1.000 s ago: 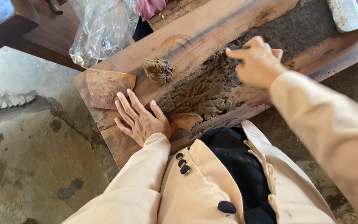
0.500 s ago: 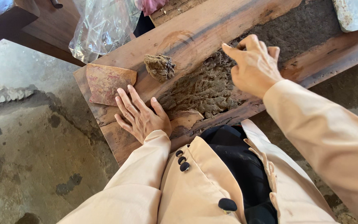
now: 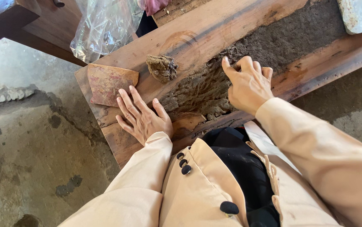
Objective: The person mixes a brown granular filler in a white container, then presses the mixture into a long crack in a wooden plank. The person uses their right hand to pack the material into the gap while the left hand stabilizes the plank.
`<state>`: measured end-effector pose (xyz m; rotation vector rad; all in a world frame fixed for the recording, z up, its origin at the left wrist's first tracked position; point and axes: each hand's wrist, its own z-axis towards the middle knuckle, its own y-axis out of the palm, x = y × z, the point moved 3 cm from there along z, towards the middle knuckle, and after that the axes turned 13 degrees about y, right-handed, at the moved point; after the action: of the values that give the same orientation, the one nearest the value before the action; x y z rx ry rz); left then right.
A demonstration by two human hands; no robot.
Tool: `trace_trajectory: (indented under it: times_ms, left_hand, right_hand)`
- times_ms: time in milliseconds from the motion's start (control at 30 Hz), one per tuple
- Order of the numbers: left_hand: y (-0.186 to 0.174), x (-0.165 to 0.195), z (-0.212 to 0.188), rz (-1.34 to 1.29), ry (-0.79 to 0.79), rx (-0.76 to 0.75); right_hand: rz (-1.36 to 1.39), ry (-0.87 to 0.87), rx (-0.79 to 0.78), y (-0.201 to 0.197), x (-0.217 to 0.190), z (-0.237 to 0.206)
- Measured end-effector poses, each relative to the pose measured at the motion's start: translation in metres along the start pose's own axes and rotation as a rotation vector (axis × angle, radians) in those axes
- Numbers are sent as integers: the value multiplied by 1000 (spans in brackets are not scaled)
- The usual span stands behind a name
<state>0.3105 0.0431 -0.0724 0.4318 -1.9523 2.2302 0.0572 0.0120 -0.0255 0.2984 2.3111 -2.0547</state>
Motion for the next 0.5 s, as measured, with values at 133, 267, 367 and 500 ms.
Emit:
trace_trajectory:
  times_ms: [133, 267, 367, 500]
  left_hand:
    - [-1, 1, 1, -2, 0, 6]
    - [-1, 1, 2, 0, -4, 6]
    - [0, 1, 1, -3, -10, 8]
    - [1, -1, 1, 6, -17, 8]
  right_hand:
    - [-71, -6, -35, -3, -3, -7]
    - [-124, 34, -136, -6, -5, -12]
    - [-1, -21, -27, -15, -5, -5]
    - [30, -27, 30, -9, -13, 2]
